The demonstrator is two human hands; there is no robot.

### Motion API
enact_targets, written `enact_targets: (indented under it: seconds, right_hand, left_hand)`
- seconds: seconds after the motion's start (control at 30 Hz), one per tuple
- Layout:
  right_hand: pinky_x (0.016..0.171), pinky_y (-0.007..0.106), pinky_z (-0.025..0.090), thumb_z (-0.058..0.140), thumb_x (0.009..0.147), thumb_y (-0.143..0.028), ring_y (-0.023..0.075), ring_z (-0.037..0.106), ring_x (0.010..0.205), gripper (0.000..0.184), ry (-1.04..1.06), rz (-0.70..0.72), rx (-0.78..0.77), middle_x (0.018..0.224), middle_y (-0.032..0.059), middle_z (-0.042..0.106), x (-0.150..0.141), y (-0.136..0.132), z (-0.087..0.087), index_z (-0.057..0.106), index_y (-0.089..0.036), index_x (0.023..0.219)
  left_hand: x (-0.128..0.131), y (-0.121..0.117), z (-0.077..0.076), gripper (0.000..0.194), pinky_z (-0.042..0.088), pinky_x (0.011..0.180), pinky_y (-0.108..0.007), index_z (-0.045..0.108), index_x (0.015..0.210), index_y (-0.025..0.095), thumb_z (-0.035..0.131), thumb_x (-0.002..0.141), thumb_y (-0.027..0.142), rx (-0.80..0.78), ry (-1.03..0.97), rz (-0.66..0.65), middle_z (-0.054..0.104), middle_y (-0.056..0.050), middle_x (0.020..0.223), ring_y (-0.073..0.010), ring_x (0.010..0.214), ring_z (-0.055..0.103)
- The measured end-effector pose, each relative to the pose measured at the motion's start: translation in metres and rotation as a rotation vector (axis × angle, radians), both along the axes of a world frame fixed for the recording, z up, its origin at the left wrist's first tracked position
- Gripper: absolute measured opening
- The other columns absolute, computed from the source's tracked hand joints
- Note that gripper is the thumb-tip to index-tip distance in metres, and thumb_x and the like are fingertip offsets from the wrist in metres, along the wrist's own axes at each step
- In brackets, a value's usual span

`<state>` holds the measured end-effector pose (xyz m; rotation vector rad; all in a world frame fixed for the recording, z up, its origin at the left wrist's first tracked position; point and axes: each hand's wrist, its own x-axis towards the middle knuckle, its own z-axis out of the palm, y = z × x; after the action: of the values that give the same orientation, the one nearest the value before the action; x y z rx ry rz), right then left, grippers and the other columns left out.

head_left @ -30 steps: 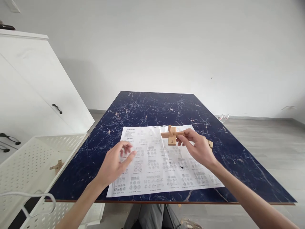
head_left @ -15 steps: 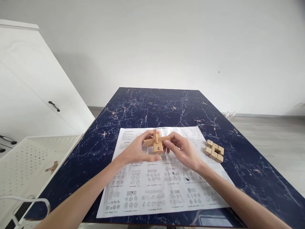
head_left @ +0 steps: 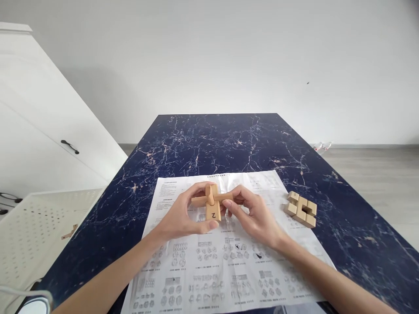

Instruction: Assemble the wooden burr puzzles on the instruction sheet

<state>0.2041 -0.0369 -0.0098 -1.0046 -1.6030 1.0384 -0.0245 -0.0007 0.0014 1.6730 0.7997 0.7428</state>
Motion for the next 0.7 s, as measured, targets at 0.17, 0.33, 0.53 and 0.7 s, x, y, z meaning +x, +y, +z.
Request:
enact_targets:
  seconds: [0.17,0.33,0.53,0.7]
  right_hand:
    - [0.063,0.033,0.049,0.056,0.109,-0.037,0.0181,0.063,0.067,0.019,-0.294,0.070,0.115,0.080,0.0025,0.071,0.013,0.005,0.005,0.058,-0.024,0.095]
    - [0.053,0.030,0.035,0.049,0.110,-0.034,0.0140,0.047,0.055,0.024,-0.475,0.156,0.154,0.069,-0.0027,0.056,0.018,0.008,0.003,0.047,-0.025,0.087]
    - [0.056,0.030,0.036,0.043,0.112,-0.030,0.0150,0.049,0.059,0.020,-0.448,0.169,0.144,0.075,-0.0008,0.061,0.012,0.002,-0.005,0.053,-0.024,0.095]
    - [0.057,0.031,0.038,0.044,0.112,-0.032,0.0154,0.049,0.059,0.022,-0.382,0.135,0.103,0.072,-0.0017,0.059,0.009,-0.001,-0.009,0.054,-0.025,0.094]
  left_hand:
    - [0.000,0.001,0.002,0.076,0.056,0.105,-0.051,0.059,0.139,0.027,0.091,0.071,0.042,0.023,0.060,0.029,0.073,-0.010,0.128,-0.0354,0.118,0.071]
    - [-0.002,0.000,0.003,0.071,0.055,0.100,-0.049,0.063,0.129,0.024,0.090,0.065,0.039,0.125,0.144,0.056,0.071,-0.007,0.118,-0.0320,0.109,0.069]
    - [-0.002,-0.003,0.006,0.067,0.055,0.098,-0.047,0.063,0.125,0.025,0.089,0.064,0.036,0.137,0.170,0.041,0.071,-0.006,0.118,-0.0303,0.107,0.066]
    - [-0.003,-0.003,0.006,0.067,0.054,0.102,-0.048,0.065,0.125,0.025,0.089,0.064,0.036,0.127,0.172,0.044,0.071,-0.006,0.121,-0.0314,0.111,0.067]
